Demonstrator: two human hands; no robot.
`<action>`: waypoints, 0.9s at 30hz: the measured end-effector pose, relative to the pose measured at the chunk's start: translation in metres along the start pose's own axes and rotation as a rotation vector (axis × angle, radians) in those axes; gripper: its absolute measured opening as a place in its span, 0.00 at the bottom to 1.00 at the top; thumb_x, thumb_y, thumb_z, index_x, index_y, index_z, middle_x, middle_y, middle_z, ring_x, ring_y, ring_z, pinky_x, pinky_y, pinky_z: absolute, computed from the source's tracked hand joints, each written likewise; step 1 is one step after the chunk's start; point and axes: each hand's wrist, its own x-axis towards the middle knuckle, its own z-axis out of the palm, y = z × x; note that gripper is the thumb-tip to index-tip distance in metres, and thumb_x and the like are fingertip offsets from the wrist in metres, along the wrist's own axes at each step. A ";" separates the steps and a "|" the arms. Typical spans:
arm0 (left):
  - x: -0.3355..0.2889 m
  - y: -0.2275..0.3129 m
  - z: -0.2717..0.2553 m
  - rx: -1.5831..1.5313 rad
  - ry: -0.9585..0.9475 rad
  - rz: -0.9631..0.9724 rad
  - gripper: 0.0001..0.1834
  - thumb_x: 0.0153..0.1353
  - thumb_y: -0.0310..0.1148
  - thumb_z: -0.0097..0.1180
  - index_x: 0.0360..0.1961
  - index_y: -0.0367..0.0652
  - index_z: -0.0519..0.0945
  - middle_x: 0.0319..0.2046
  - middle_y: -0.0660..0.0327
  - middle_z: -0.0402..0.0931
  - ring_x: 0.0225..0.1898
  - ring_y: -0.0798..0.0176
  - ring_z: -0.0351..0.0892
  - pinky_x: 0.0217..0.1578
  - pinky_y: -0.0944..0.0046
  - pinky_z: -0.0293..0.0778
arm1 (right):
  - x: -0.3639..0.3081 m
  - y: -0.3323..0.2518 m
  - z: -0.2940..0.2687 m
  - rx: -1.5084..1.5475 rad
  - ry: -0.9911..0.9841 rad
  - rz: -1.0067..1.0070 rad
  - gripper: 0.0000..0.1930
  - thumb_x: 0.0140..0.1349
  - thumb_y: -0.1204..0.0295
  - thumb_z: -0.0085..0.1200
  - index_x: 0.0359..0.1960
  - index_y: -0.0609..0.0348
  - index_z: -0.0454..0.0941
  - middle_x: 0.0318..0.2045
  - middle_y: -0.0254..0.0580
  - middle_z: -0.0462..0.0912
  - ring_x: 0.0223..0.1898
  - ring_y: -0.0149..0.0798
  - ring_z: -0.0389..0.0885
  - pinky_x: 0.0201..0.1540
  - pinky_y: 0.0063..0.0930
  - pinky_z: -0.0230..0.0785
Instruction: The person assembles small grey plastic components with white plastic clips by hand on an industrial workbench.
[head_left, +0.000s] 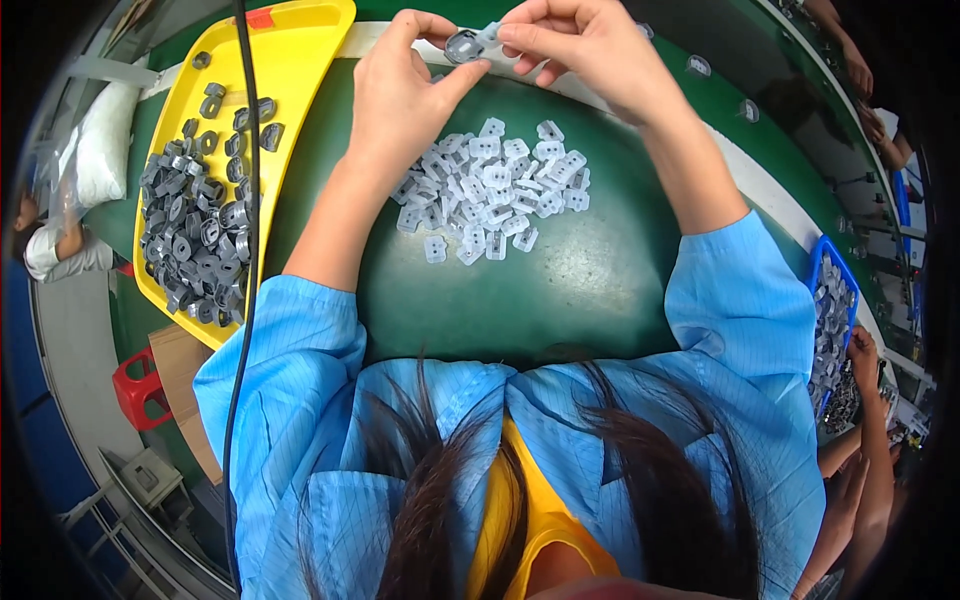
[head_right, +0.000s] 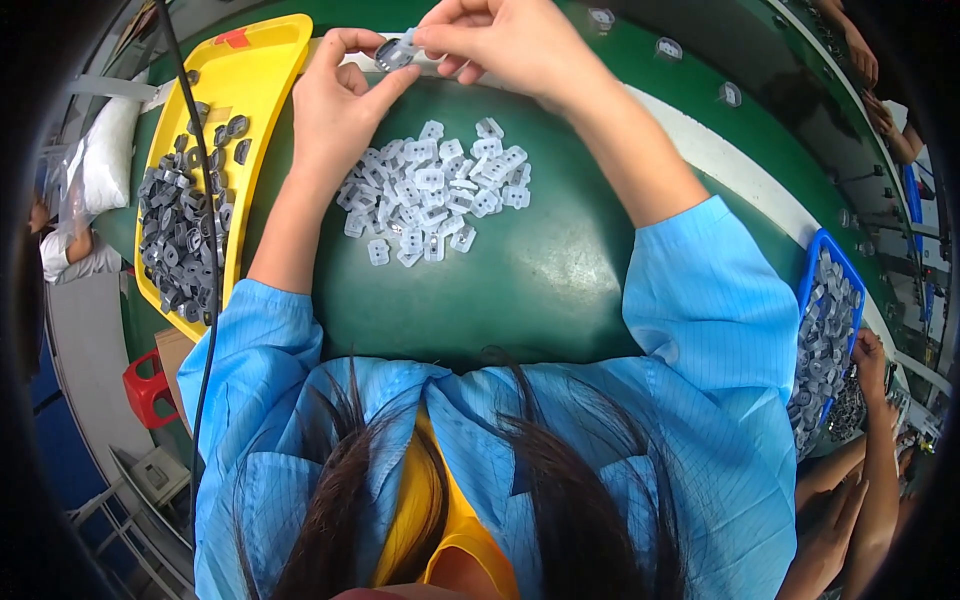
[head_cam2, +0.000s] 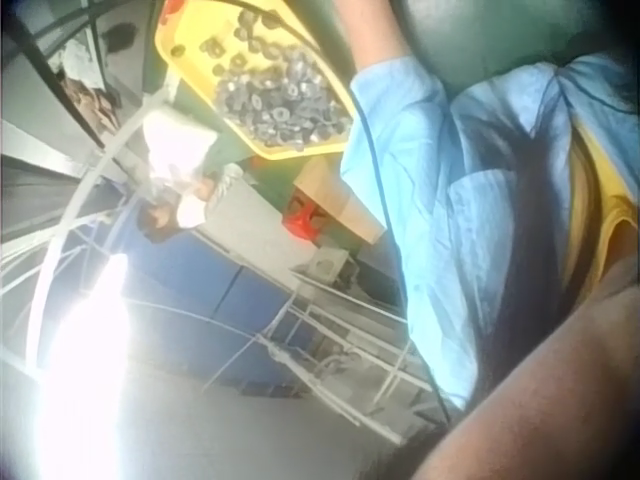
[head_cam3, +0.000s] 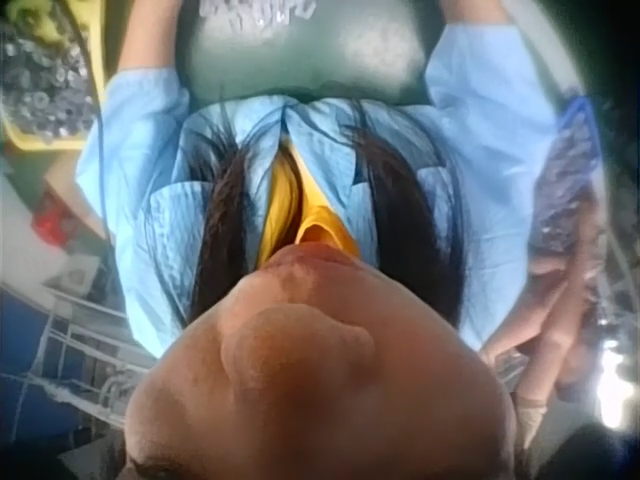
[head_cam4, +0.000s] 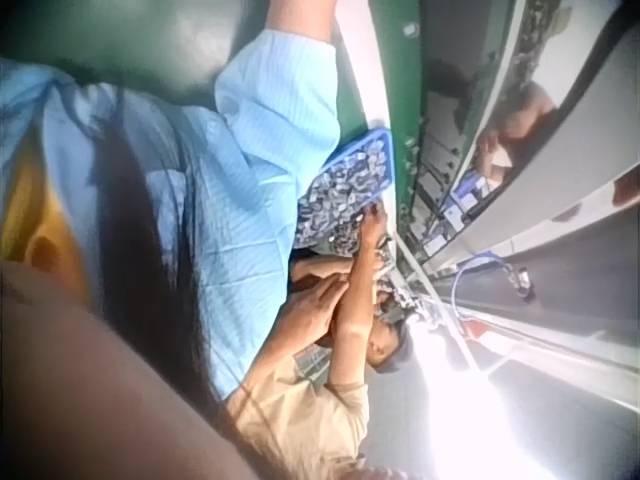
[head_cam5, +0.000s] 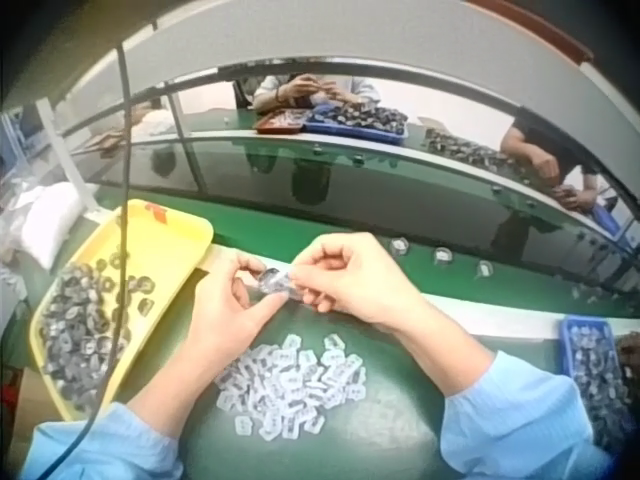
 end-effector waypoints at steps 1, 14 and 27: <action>0.002 0.003 0.003 -0.015 0.012 0.042 0.19 0.45 0.32 0.68 0.38 0.41 0.75 0.23 0.67 0.72 0.18 0.75 0.64 0.20 0.72 0.62 | 0.003 0.014 0.002 -0.008 0.047 -0.107 0.07 0.57 0.73 0.57 0.29 0.65 0.80 0.22 0.35 0.80 0.23 0.25 0.75 0.26 0.18 0.68; -0.003 0.005 0.011 0.095 0.164 0.229 0.19 0.42 0.35 0.70 0.32 0.41 0.74 0.24 0.65 0.70 0.18 0.69 0.64 0.21 0.68 0.65 | -0.001 0.028 0.012 -0.393 0.243 -0.400 0.06 0.54 0.69 0.61 0.30 0.58 0.82 0.18 0.24 0.70 0.24 0.20 0.66 0.29 0.17 0.60; -0.005 0.003 0.010 0.136 0.144 0.377 0.18 0.43 0.31 0.68 0.32 0.42 0.71 0.32 0.64 0.74 0.24 0.62 0.73 0.24 0.64 0.72 | -0.003 0.007 -0.001 -0.475 -0.006 -0.150 0.08 0.52 0.68 0.62 0.28 0.60 0.79 0.18 0.25 0.70 0.23 0.21 0.67 0.30 0.19 0.62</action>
